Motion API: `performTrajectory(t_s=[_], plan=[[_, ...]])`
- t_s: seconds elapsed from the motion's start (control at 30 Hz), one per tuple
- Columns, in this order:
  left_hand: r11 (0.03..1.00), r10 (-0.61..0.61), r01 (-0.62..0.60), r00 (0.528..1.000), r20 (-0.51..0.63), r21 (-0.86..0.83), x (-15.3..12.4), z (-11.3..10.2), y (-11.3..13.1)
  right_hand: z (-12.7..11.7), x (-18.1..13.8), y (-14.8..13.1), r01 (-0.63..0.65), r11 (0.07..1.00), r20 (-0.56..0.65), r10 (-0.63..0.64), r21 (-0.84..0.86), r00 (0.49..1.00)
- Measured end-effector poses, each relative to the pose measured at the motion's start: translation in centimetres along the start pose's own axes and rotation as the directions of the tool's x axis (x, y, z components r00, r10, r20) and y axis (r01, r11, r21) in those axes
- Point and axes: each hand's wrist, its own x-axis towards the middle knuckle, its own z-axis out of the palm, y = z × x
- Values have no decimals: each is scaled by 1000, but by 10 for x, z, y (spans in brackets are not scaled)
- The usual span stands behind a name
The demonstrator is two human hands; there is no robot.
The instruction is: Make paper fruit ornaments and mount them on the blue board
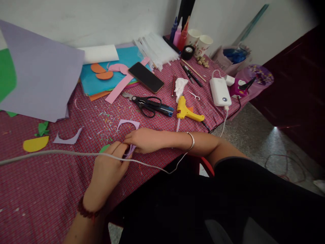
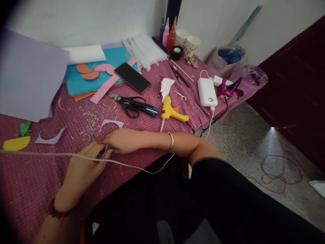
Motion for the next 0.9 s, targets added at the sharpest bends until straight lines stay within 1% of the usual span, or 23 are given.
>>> performTrajectory(t_s=[0.37,0.57,0.9], plan=[[1000,2,-2,1000,-3,-21,1,-1,2,-1,0,-1,7,1000,7,-7,-15,1000],[1000,-4,4,1000,19,-17,0,-1,1,-1,0,-1,13,1000,3,-13,-14,1000],[1000,-1,2,1000,10,-23,0,0,0,-1,0,-1,10,1000,3,-10,-3,1000]])
